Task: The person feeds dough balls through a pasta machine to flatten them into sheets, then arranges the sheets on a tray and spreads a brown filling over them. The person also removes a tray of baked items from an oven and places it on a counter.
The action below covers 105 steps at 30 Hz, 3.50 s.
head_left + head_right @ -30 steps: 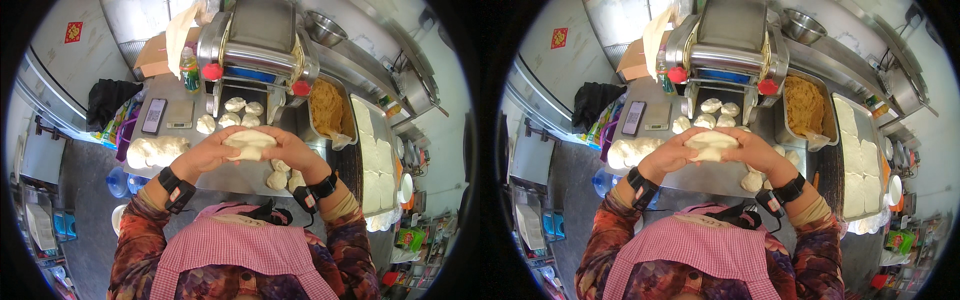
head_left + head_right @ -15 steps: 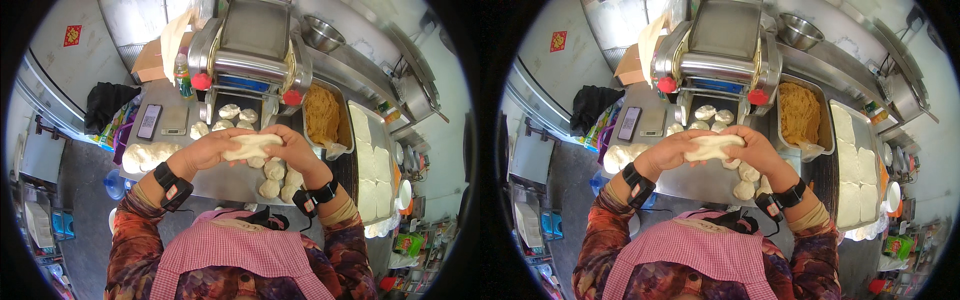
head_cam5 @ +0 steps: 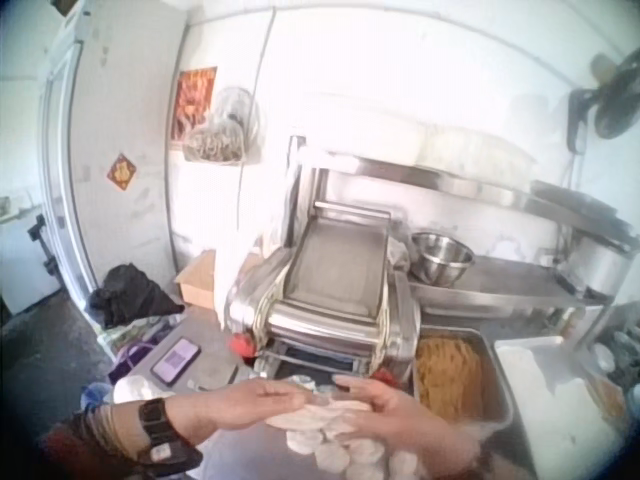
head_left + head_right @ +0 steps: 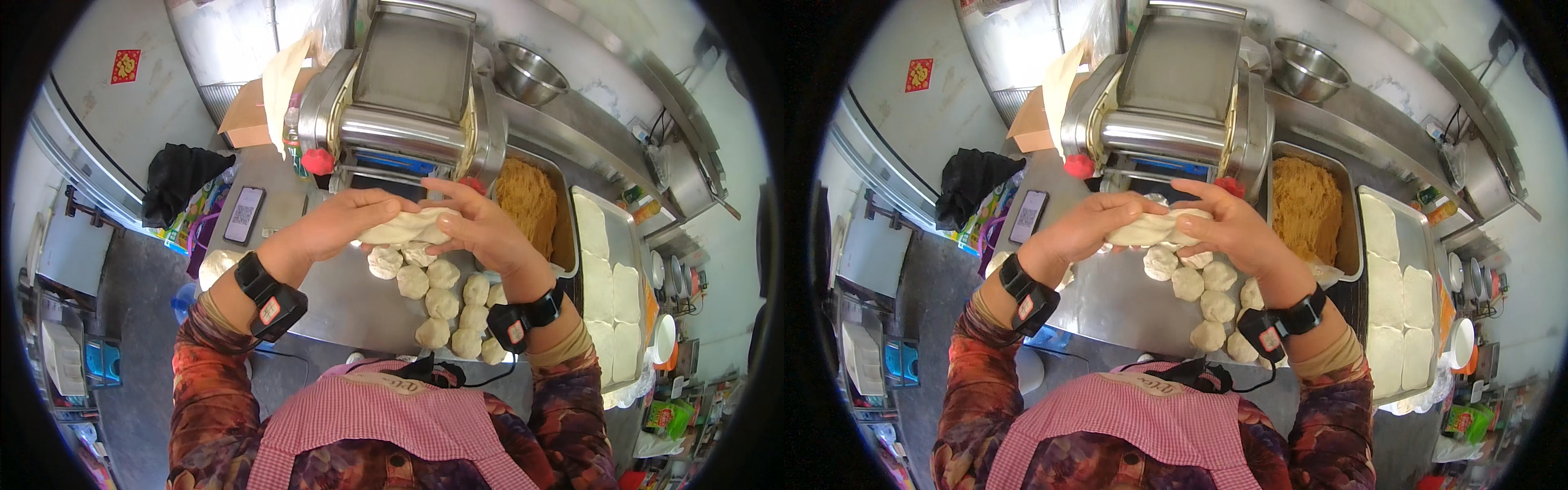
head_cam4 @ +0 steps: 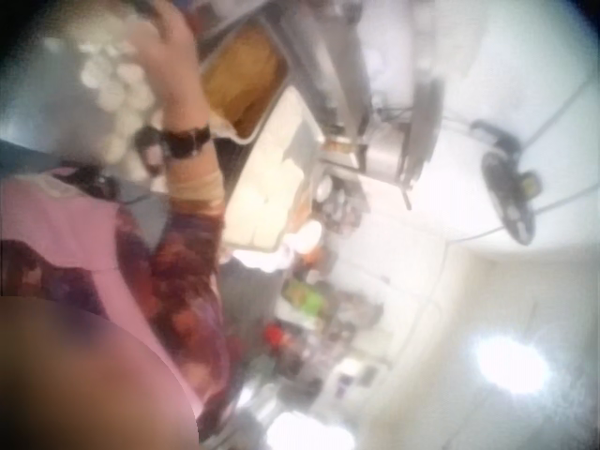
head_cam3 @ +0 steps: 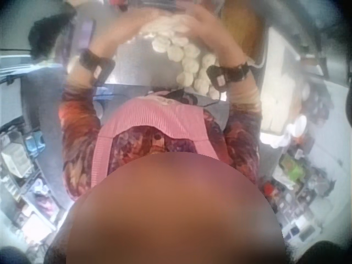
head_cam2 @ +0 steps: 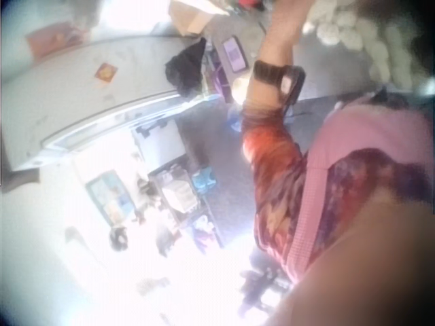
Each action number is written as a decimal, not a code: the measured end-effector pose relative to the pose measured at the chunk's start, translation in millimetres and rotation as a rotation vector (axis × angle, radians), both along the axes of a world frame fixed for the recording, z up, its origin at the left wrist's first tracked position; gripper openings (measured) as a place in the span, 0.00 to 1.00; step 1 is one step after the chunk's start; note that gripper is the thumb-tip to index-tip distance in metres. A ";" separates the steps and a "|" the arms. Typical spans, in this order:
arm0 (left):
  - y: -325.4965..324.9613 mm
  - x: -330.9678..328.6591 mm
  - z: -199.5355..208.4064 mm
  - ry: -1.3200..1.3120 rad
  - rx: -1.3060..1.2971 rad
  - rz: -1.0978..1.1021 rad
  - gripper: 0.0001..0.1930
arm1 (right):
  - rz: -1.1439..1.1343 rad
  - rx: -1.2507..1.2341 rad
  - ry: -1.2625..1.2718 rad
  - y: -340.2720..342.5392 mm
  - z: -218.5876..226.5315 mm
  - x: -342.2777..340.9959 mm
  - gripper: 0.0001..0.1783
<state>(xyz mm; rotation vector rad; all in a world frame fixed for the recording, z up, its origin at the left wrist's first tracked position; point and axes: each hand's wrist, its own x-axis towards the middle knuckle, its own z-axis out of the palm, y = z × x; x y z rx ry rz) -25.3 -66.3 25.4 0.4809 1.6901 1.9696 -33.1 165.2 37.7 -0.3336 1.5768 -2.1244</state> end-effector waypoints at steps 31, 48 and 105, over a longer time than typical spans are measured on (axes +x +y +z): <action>-15.7 -119.8 44.3 1.128 -1.494 0.178 0.22 | -0.200 1.386 1.195 -19.1 44.7 -121.4 0.20; 5.8 -90.0 21.9 1.111 -0.451 0.394 0.18 | -0.411 0.760 1.340 30.4 19.2 15.0 0.18; 12.1 87.0 -83.3 0.019 0.170 -0.296 0.22 | -0.129 -0.217 -0.243 49.5 -39.3 88.5 0.28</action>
